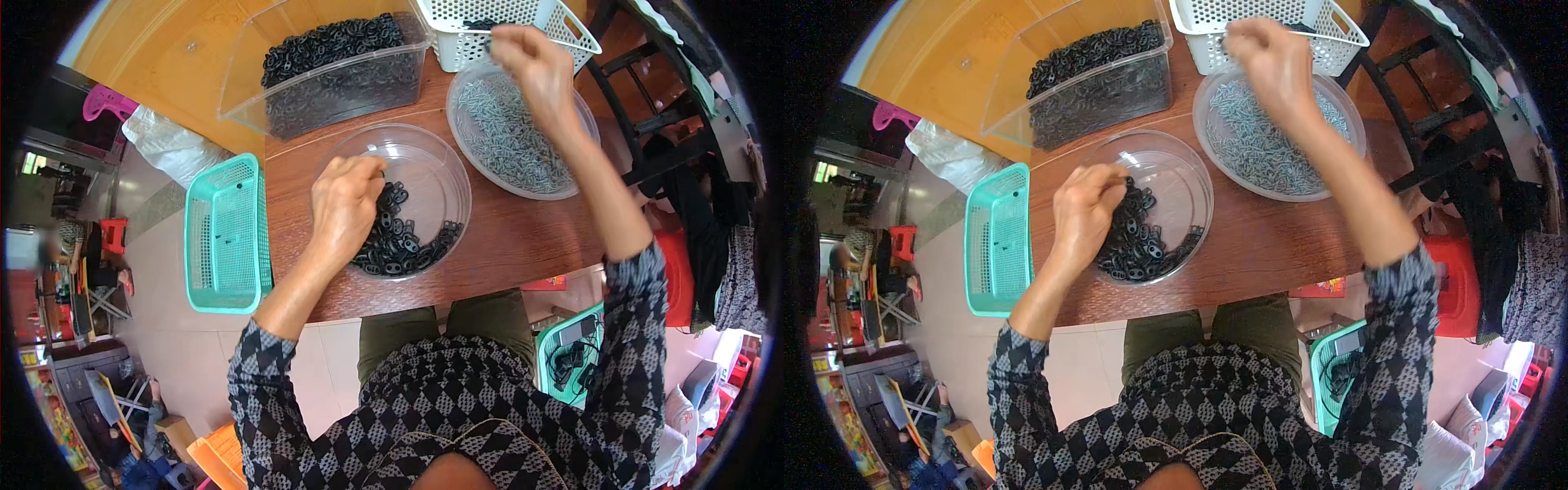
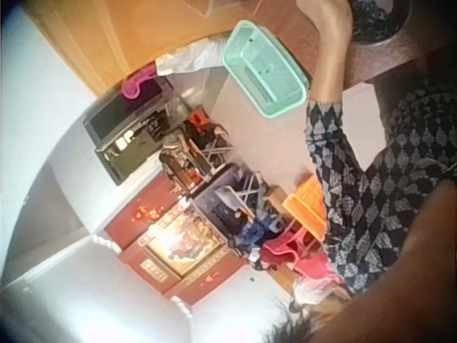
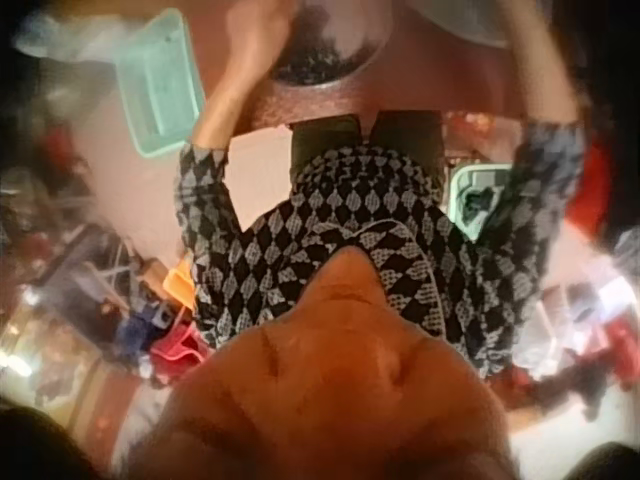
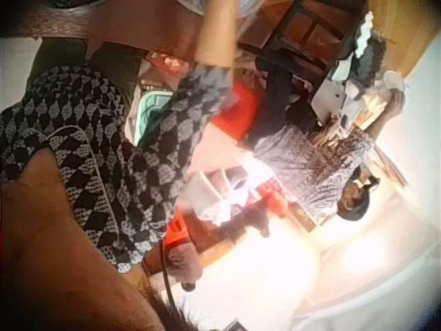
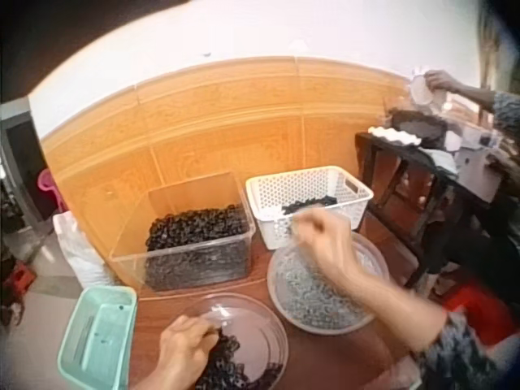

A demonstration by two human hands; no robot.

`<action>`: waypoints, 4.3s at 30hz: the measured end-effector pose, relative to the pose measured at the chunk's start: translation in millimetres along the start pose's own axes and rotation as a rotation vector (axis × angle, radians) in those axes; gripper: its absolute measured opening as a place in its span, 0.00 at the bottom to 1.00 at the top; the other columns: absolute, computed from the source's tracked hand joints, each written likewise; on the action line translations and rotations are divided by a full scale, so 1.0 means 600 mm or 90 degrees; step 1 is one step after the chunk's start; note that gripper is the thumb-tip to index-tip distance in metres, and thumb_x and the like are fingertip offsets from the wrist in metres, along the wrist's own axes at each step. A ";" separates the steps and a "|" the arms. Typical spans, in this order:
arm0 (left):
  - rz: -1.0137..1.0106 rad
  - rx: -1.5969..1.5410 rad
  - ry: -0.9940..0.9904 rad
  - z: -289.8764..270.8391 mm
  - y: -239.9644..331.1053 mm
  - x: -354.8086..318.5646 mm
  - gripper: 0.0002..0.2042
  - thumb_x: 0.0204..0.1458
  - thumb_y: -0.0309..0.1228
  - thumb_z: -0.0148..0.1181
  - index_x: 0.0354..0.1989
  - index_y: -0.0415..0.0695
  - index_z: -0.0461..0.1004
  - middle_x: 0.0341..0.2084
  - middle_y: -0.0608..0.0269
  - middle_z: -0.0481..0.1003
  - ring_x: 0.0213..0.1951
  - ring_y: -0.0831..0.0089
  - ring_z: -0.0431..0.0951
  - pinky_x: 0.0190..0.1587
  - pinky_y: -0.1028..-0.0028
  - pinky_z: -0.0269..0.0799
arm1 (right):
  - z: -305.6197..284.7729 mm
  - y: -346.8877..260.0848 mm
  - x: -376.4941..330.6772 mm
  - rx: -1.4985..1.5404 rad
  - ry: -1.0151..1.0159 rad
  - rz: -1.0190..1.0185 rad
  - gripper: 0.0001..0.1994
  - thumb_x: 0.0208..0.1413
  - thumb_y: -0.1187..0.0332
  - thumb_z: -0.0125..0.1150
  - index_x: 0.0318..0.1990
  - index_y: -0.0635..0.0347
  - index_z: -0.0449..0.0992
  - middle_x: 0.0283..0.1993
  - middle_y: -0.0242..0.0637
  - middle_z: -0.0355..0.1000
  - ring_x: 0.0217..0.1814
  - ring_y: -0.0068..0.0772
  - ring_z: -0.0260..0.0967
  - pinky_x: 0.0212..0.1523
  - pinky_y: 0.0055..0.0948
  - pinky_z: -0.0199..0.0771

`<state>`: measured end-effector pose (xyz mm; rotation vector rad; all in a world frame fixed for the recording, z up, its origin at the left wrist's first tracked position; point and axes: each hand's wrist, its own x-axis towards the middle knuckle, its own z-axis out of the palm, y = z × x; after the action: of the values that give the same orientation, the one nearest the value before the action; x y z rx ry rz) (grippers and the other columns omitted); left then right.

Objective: The person assembles plastic cord locks by taking springs from a dish and inserting them into plastic toggle stoppers by hand.

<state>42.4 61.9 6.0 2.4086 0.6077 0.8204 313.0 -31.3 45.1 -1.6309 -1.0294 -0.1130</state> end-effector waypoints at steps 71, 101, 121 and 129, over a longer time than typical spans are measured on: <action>-0.277 -0.503 -0.151 -0.005 0.031 -0.092 0.06 0.54 0.26 0.58 0.36 0.36 0.72 0.29 0.64 0.74 0.31 0.81 0.71 0.36 0.81 0.70 | 0.069 0.075 -0.020 -0.403 -0.466 -0.159 0.03 0.39 0.77 0.53 0.22 0.64 0.75 0.25 0.52 0.71 0.32 0.57 0.69 0.32 0.49 0.67; -0.322 -0.608 -0.050 -0.012 0.032 -0.087 0.05 0.54 0.25 0.56 0.35 0.35 0.71 0.29 0.61 0.75 0.28 0.79 0.72 0.32 0.80 0.70 | 0.030 -0.002 -0.041 -0.205 -0.474 -0.040 0.03 0.46 0.76 0.57 0.25 0.65 0.71 0.24 0.38 0.70 0.26 0.32 0.68 0.29 0.30 0.69; 0.192 0.032 0.122 0.009 0.031 -0.048 0.11 0.37 0.15 0.60 0.33 0.35 0.72 0.21 0.57 0.66 0.24 0.63 0.69 0.24 0.67 0.66 | 0.076 -0.114 -0.109 0.202 -0.697 0.331 0.05 0.43 0.76 0.61 0.30 0.64 0.75 0.24 0.27 0.70 0.25 0.15 0.63 0.25 0.18 0.63; 0.141 -0.018 0.012 0.004 0.008 -0.034 0.10 0.39 0.16 0.61 0.32 0.36 0.73 0.22 0.57 0.72 0.26 0.62 0.74 0.26 0.68 0.69 | 0.091 -0.095 -0.126 0.268 -0.652 0.373 0.08 0.43 0.72 0.63 0.32 0.65 0.76 0.26 0.30 0.72 0.24 0.18 0.65 0.25 0.19 0.65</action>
<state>30.6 46.1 -1.7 2.4750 0.3365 0.9368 205.5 -29.6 26.2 -1.5013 -1.1299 1.3547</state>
